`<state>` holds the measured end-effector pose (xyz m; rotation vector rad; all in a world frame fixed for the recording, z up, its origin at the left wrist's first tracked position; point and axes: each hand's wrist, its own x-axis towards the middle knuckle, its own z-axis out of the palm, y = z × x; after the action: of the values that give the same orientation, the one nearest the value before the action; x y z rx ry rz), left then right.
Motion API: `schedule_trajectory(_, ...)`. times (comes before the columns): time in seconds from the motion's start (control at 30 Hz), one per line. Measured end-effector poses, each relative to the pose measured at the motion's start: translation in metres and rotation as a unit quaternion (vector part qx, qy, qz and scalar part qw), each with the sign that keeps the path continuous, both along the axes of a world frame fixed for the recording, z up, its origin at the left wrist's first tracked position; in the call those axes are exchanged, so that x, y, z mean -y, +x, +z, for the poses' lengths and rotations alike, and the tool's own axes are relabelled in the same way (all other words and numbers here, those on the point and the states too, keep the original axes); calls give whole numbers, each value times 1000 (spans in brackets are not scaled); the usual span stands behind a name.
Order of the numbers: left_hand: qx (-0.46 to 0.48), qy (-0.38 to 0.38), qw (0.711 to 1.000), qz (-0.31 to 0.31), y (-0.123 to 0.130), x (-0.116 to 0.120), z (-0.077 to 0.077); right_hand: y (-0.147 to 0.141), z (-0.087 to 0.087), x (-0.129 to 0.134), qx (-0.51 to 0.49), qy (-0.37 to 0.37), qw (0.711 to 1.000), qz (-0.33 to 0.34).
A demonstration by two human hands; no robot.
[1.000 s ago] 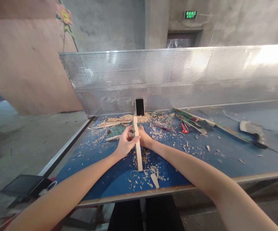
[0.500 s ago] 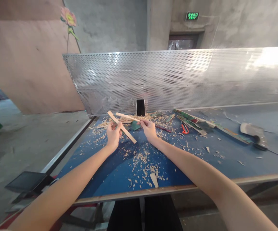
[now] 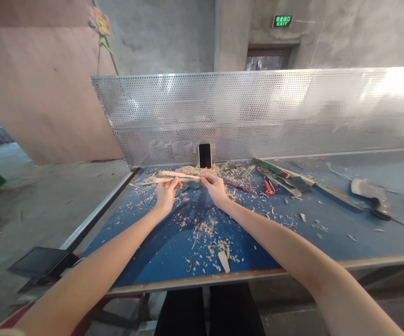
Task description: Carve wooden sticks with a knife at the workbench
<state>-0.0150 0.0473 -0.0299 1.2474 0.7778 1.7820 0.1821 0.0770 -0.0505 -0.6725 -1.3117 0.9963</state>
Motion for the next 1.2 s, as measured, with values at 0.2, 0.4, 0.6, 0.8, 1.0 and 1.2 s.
schedule_trajectory(0.2, 14, 21, 999, -36, 1, 6, 4, 1, 0, -1, 3, 5, 1000, 2)
schedule_trajectory(0.4, -23, 22, 998, -49, -3, 3, 7, 3, 1, -1, 0, 9, 1000, 22)
schedule_trajectory(0.6, -69, 18, 997, -33, -6, 9, 15, 8, 0, -7, 54, 43, 998, 12)
schedule_trajectory(0.8, -123, 34, 991, -34, -3, 17, 22, 9, -2, -10, 96, 61, 993, -4)
schedule_trajectory(1.0, -173, 83, 981, -31, -2, 24, 20, 11, -1, -10, 113, 96, 989, -11)
schedule_trajectory(1.2, -230, 126, 965, 0, -4, 30, 22, 13, -2, -13, 117, 120, 986, -12)
